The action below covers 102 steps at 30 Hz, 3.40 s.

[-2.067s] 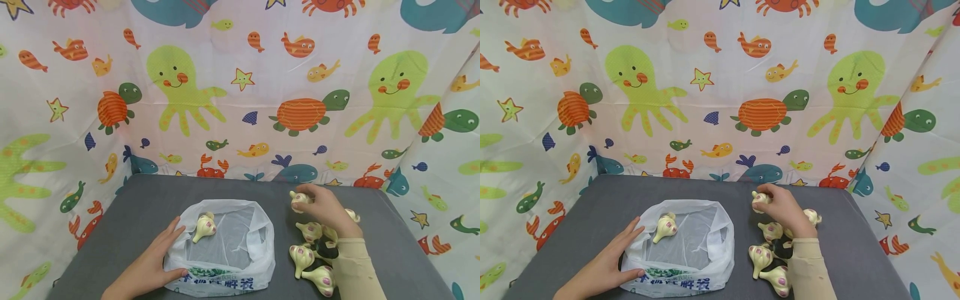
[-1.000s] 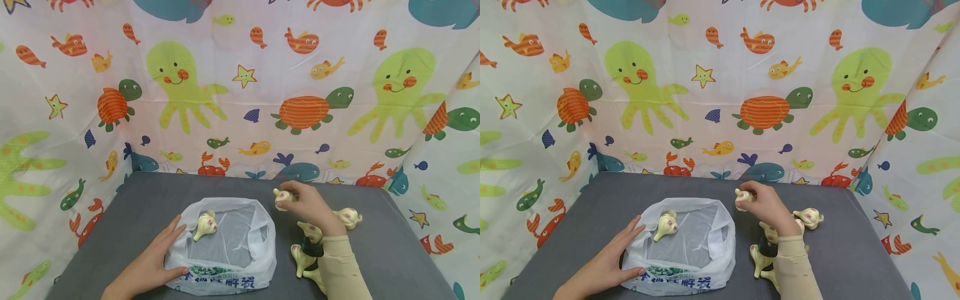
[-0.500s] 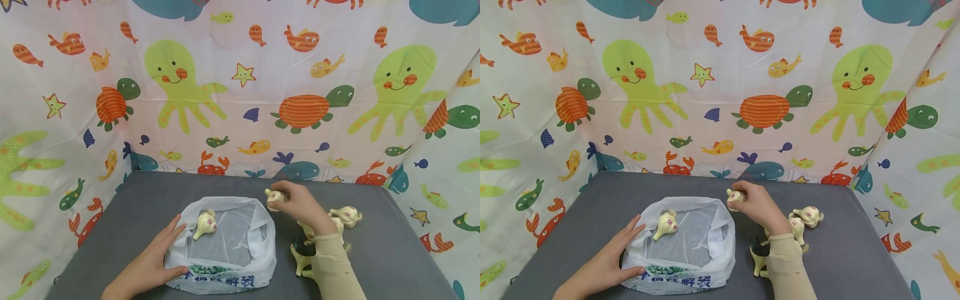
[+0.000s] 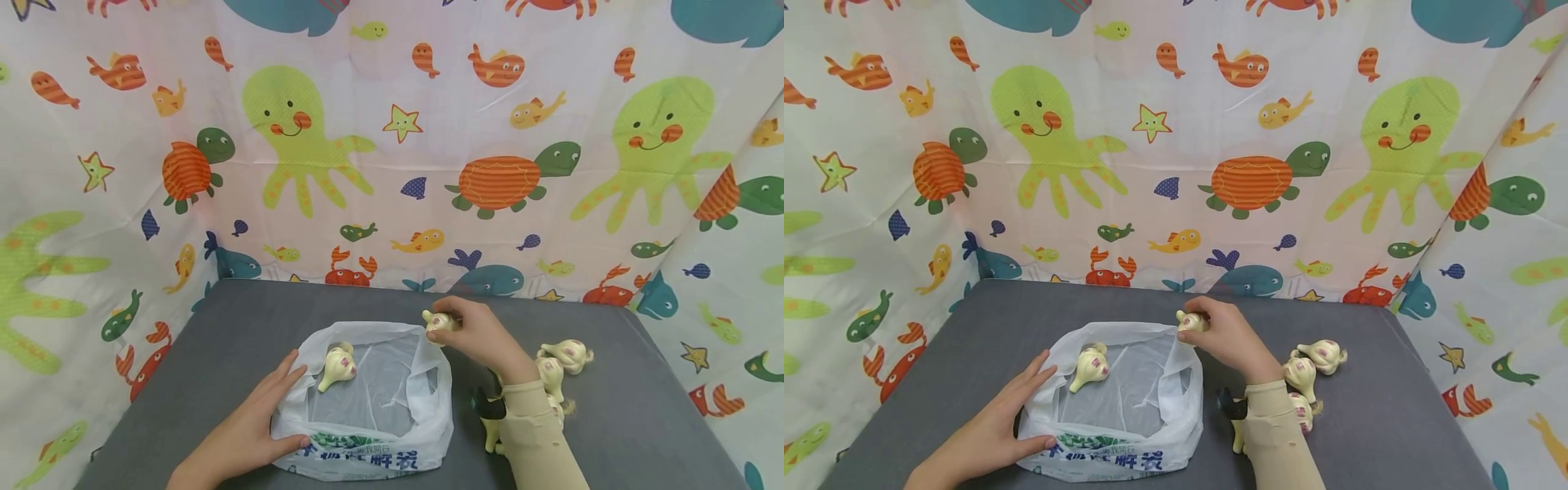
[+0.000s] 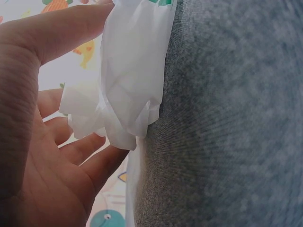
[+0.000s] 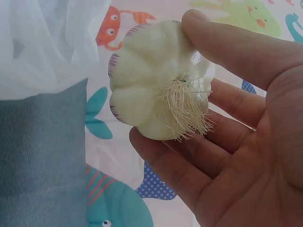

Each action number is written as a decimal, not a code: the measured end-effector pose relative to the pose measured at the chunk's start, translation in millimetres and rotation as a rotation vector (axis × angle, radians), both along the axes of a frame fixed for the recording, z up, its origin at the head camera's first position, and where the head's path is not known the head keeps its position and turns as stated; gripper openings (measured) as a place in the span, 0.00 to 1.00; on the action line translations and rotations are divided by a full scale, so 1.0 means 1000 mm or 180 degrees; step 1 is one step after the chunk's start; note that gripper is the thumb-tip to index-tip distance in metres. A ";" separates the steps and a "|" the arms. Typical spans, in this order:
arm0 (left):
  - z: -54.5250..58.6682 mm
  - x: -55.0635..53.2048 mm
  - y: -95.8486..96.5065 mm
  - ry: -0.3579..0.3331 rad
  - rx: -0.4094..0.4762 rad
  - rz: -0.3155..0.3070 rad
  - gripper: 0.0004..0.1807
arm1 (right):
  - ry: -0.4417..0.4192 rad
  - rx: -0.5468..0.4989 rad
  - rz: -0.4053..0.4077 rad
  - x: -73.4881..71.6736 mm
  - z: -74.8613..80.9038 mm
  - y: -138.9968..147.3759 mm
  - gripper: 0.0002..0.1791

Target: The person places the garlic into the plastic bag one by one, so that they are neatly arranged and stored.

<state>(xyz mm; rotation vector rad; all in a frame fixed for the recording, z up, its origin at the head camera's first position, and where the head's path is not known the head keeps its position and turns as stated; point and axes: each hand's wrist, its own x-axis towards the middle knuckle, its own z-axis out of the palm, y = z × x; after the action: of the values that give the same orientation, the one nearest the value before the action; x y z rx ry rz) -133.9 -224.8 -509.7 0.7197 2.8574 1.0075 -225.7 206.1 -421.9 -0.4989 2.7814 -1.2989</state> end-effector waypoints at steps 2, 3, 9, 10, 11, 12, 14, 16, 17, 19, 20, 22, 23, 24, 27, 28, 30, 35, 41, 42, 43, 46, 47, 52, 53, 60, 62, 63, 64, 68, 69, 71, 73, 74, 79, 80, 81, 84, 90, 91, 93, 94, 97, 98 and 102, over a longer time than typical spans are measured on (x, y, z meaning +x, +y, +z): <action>0.000 0.000 0.000 -0.0003 -0.0007 0.0002 0.62 | 0.0009 0.0000 0.0017 0.000 -0.001 -0.002 0.30; 0.000 0.000 0.000 -0.0007 -0.0007 -0.0002 0.62 | 0.0026 0.0005 0.0028 0.000 -0.001 -0.003 0.31; 0.001 0.001 0.001 -0.0037 0.0002 0.0003 0.61 | 0.0110 -0.0012 0.0100 -0.001 -0.004 -0.007 0.30; 0.001 0.001 0.001 -0.0041 0.0003 0.0004 0.61 | 0.0112 -0.0017 0.0106 -0.001 -0.005 -0.007 0.29; 0.002 0.001 0.001 -0.0045 0.0008 0.0006 0.61 | 0.0116 -0.0019 0.0117 -0.001 -0.006 -0.008 0.29; 0.002 0.001 0.001 -0.0046 0.0014 0.0006 0.61 | 0.0121 -0.0022 0.0122 -0.001 -0.007 -0.009 0.29; 0.003 0.001 0.001 -0.0049 0.0022 0.0007 0.61 | 0.0130 -0.0023 0.0132 -0.001 -0.008 -0.010 0.29; 0.003 0.002 0.001 -0.0055 0.0027 0.0010 0.61 | 0.0131 -0.0034 0.0140 -0.002 -0.010 -0.012 0.29; 0.003 0.002 0.001 -0.0061 0.0029 0.0012 0.61 | 0.0133 -0.0027 0.0141 -0.002 -0.010 -0.013 0.29; 0.004 0.002 0.001 -0.0068 0.0024 0.0018 0.62 | 0.0124 -0.0020 0.0138 -0.002 -0.011 -0.014 0.29; 0.004 0.001 0.001 -0.0072 0.0021 0.0021 0.62 | 0.0116 -0.0015 0.0136 -0.002 -0.012 -0.015 0.30; 0.004 0.001 0.002 -0.0076 0.0028 0.0020 0.62 | 0.0107 0.0002 0.0136 -0.003 -0.012 -0.016 0.30; 0.004 0.001 0.002 -0.0071 0.0028 0.0018 0.62 | 0.0109 0.0005 0.0136 -0.002 -0.013 -0.016 0.30; 0.003 0.001 0.001 -0.0060 0.0029 0.0015 0.62 | 0.0112 -0.0009 0.0139 -0.002 -0.013 -0.017 0.29; 0.002 0.002 0.000 -0.0042 0.0031 0.0006 0.61 | 0.0138 -0.0051 0.0172 -0.002 -0.013 -0.020 0.29; 0.001 0.002 0.000 -0.0027 0.0022 0.0005 0.61 | 0.0138 -0.0083 0.0191 -0.002 -0.014 -0.021 0.29; 0.000 0.002 -0.001 -0.0002 0.0015 0.0004 0.61 | 0.0140 -0.0103 0.0234 -0.003 -0.015 -0.024 0.29; -0.001 0.001 -0.003 0.0073 0.0005 -0.0029 0.61 | 0.0124 -0.0083 0.0255 -0.004 -0.018 -0.030 0.28; 0.003 0.000 -0.002 0.0042 0.0057 -0.0063 0.61 | 0.0123 -0.0110 0.0211 -0.002 -0.019 -0.034 0.27; 0.004 0.000 -0.002 0.0021 0.0061 -0.0053 0.61 | 0.0118 -0.0118 0.0217 -0.002 -0.019 -0.035 0.27; 0.004 0.000 -0.002 0.0003 0.0057 -0.0041 0.61 | 0.0114 -0.0122 0.0227 -0.002 -0.019 -0.036 0.27; 0.005 0.000 -0.002 -0.0033 0.0035 -0.0021 0.62 | 0.0101 -0.0143 0.0246 -0.002 -0.019 -0.038 0.28; 0.004 0.000 -0.002 -0.0037 0.0028 -0.0014 0.62 | 0.0093 -0.0154 0.0258 -0.002 -0.020 -0.039 0.28; 0.002 0.000 -0.002 -0.0015 0.0050 -0.0016 0.62 | 0.0075 -0.0155 0.0295 -0.002 -0.020 -0.041 0.28; 0.002 0.000 -0.002 0.0000 0.0054 -0.0022 0.62 | 0.0072 -0.0154 0.0297 -0.002 -0.020 -0.042 0.28; 0.001 -0.001 -0.002 0.0046 0.0038 -0.0044 0.61 | 0.0076 -0.0151 0.0258 0.001 -0.018 -0.046 0.28; 0.001 -0.001 -0.001 0.0013 0.0035 -0.0037 0.61 | 0.0072 -0.0160 0.0262 0.001 -0.019 -0.046 0.29; 0.001 0.000 -0.001 -0.0001 0.0033 -0.0032 0.61 | 0.0070 -0.0164 0.0264 0.001 -0.019 -0.047 0.29; 0.001 0.000 0.000 -0.0020 0.0042 -0.0031 0.61 | 0.0067 -0.0171 0.0271 0.001 -0.020 -0.047 0.29; 0.001 0.000 0.001 -0.0055 0.0055 -0.0015 0.61 | 0.0054 -0.0193 0.0307 0.001 -0.022 -0.050 0.28; 0.001 0.000 0.001 -0.0057 0.0058 -0.0014 0.61 | 0.0053 -0.0190 0.0321 0.001 -0.023 -0.051 0.28; 0.001 0.000 0.001 -0.0049 0.0045 -0.0012 0.61 | 0.0046 -0.0185 0.0350 0.001 -0.024 -0.053 0.28; 0.001 0.000 0.001 -0.0040 0.0033 -0.0015 0.61 | 0.0055 -0.0169 0.0381 0.000 -0.026 -0.055 0.27; 0.001 0.001 0.001 -0.0037 0.0028 -0.0017 0.61 | 0.0068 -0.0172 0.0400 0.000 -0.026 -0.056 0.27; 0.001 0.001 0.001 -0.0046 0.0016 -0.0018 0.61 | 0.0090 -0.0183 0.0464 0.001 -0.028 -0.060 0.26; 0.002 0.001 0.001 -0.0057 0.0020 -0.0019 0.61 | 0.0087 -0.0186 0.0471 0.001 -0.029 -0.061 0.26; 0.002 0.001 0.001 -0.0067 0.0021 -0.0018 0.61 | 0.0073 -0.0177 0.0470 0.001 -0.029 -0.062 0.26; 0.003 0.001 0.002 -0.0105 0.0024 -0.0009 0.61 | 0.0025 -0.0161 0.0463 0.002 -0.029 -0.065 0.27; 0.002 0.001 0.002 -0.0123 0.0002 -0.0010 0.62 | -0.0009 -0.0093 0.0489 0.002 -0.032 -0.072 0.27; 0.002 0.001 0.002 -0.0118 -0.0003 -0.0013 0.61 | -0.0005 -0.0087 0.0504 0.002 -0.033 -0.073 0.27; 0.001 0.001 0.002 -0.0107 -0.0004 -0.0019 0.61 | 0.0006 -0.0072 0.0544 0.002 -0.034 -0.075 0.26; 0.001 0.001 0.001 -0.0098 -0.0003 -0.0020 0.61 | 0.0004 -0.0072 0.0566 0.002 -0.035 -0.077 0.26; 0.000 0.001 0.001 -0.0072 0.0016 -0.0025 0.61 | 0.0005 -0.0056 0.0618 0.002 -0.036 -0.080 0.26; -0.001 0.001 0.001 -0.0066 0.0022 -0.0028 0.61 | 0.0001 -0.0040 0.0625 0.002 -0.036 -0.080 0.26; -0.002 0.001 0.001 -0.0048 0.0004 -0.0027 0.61 | -0.0014 0.0010 0.0627 0.003 -0.037 -0.084 0.27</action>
<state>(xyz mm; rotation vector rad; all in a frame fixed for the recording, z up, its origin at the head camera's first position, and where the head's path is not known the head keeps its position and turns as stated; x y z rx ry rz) -132.8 -223.7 -512.1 0.7203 2.8388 1.0093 -222.5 122.4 -459.3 -0.7470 2.6492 -1.2510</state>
